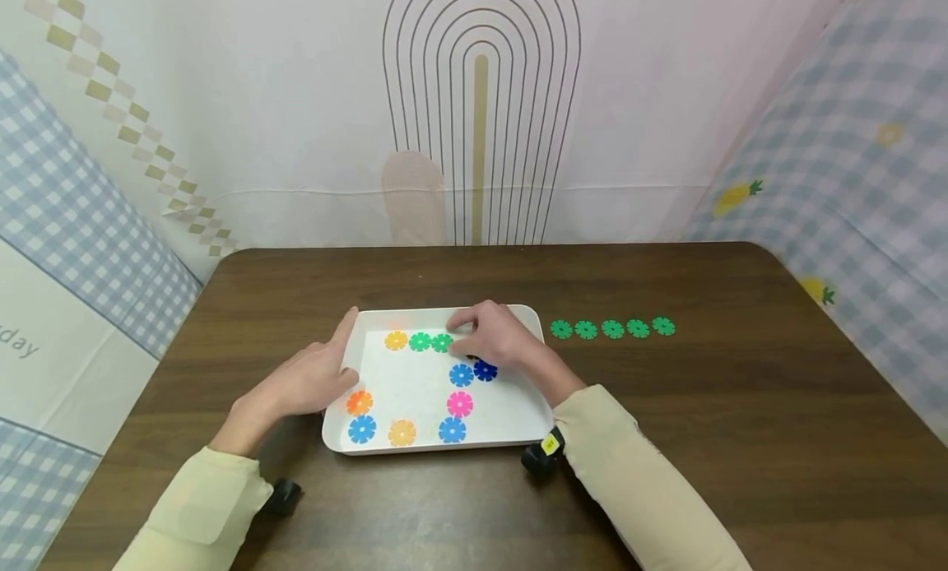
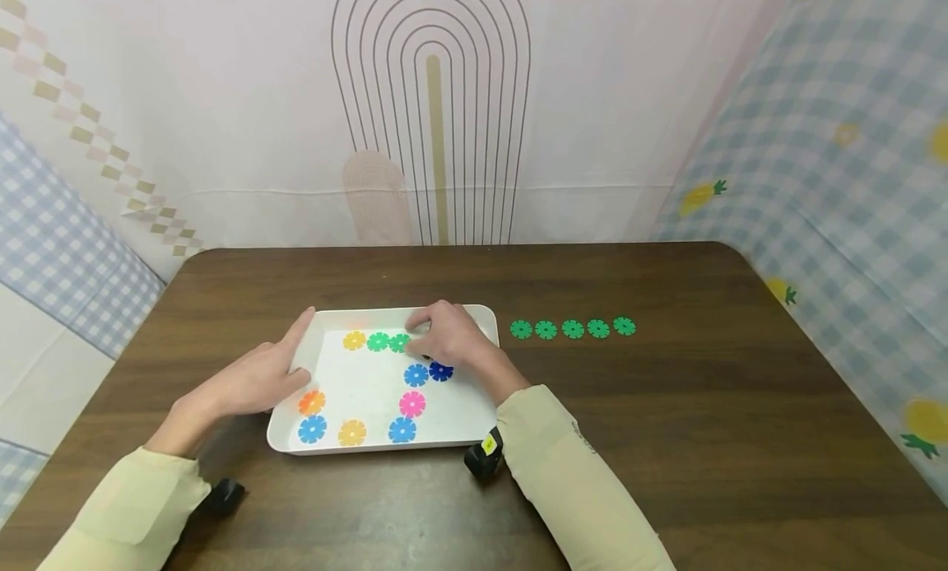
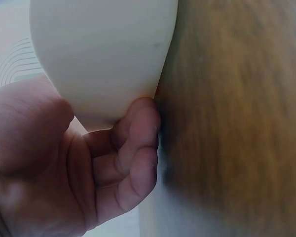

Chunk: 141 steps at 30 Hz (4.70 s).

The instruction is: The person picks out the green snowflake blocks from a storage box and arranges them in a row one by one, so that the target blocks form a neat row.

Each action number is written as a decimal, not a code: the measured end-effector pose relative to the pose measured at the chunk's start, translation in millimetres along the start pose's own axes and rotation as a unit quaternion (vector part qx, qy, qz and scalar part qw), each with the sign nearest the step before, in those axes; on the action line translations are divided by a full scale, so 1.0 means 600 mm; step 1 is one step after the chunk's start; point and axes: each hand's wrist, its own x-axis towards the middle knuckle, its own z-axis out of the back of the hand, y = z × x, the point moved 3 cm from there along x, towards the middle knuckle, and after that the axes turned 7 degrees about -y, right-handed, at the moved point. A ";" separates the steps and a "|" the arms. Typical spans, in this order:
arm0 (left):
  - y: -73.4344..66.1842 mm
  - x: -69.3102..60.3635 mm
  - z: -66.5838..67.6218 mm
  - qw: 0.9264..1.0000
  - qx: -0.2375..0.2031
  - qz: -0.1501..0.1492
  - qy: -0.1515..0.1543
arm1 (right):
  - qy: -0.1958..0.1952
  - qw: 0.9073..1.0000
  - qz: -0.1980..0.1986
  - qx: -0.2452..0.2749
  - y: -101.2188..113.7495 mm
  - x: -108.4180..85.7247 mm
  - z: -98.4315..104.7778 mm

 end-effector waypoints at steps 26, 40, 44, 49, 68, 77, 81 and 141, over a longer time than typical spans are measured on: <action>-0.003 -0.001 -0.001 1.000 0.001 0.009 0.005 | 0.005 0.998 0.041 -0.040 0.002 -0.004 -0.008; -0.003 -0.001 0.000 1.000 0.003 0.006 0.001 | 0.009 0.999 0.037 -0.035 0.009 0.000 -0.009; -0.003 -0.001 0.000 1.000 0.005 0.009 0.001 | -0.002 0.998 0.047 -0.028 0.009 -0.001 -0.009; -0.002 0.000 0.000 1.000 0.006 0.007 -0.001 | -0.010 0.997 0.065 -0.036 0.011 -0.003 -0.012; -0.001 0.000 0.000 1.000 0.000 -0.004 -0.004 | -0.004 0.997 0.054 0.054 0.015 -0.010 -0.007; -0.002 -0.001 0.001 1.000 0.000 -0.001 -0.002 | -0.003 0.996 0.056 0.064 0.011 -0.008 -0.007; -0.002 -0.001 0.001 1.000 0.000 0.001 -0.001 | -0.004 0.996 0.056 0.066 0.010 -0.007 -0.007; -0.002 0.000 -0.001 1.000 -0.003 0.008 0.003 | -0.026 0.968 -0.002 0.250 -0.037 -0.037 0.064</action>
